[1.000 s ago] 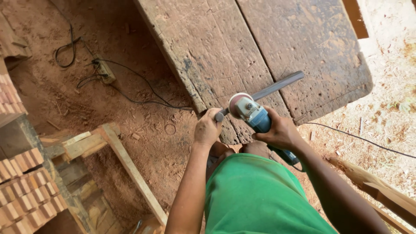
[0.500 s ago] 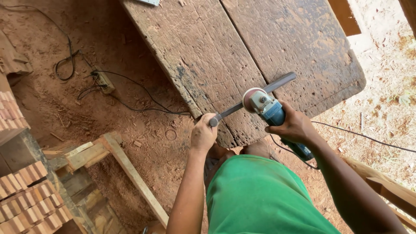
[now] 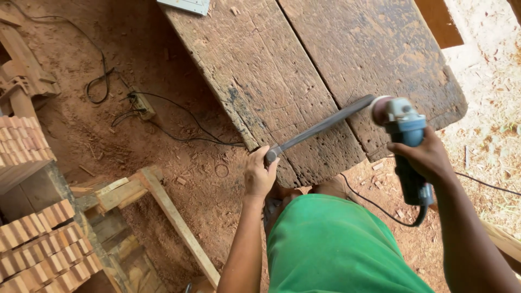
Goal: Grinding and sharpening the edges of a metal hammer-like tool using a handheld angle grinder on a wooden workbench.
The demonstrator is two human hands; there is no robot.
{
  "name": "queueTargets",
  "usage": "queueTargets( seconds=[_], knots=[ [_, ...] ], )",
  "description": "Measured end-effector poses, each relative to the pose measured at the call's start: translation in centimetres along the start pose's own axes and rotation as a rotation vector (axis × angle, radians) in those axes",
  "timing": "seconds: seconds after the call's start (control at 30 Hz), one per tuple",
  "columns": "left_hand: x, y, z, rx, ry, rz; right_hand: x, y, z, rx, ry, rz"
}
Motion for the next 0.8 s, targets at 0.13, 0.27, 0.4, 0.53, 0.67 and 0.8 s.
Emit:
queueTargets(
  seconds=[0.13, 0.27, 0.4, 0.53, 0.67, 0.8],
  knots=[
    [0.4, 2.1, -2.1, -0.145, 0.108, 0.056, -0.8, 2.9, -2.7, 0.020, 0.123, 0.024],
    [0.8, -0.1, -0.8, -0.207, 0.059, 0.028, -0.7, 7.3, -3.3, 0.035, 0.124, -0.010],
    [2.4, -1.5, -1.2, -0.317, -0.036, -0.109, -1.4, 6.7, -1.6, 0.078, 0.091, -0.043],
    [4.1, -2.9, -0.5, -0.419, -0.099, -0.267, -1.1, 5.6, 0.9, 0.101, -0.008, -0.046],
    [3.5, -3.5, 0.4, -0.434, -0.212, -0.434, -1.2, 3.4, 3.6, 0.059, -0.044, -0.049],
    [1.4, -6.5, 4.5, -0.450, -0.195, -0.487, -1.3, 0.9, 6.6, -0.107, -0.010, -0.065]
  ],
)
Point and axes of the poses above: each hand's wrist, its own x-axis towards the middle knuckle, its own z-axis out of the palm, y = z × x, the point moved 7 cm from there along x, towards the middle knuckle, and after that the axes turned 7 degrees about -y, right-handed, at the moved point
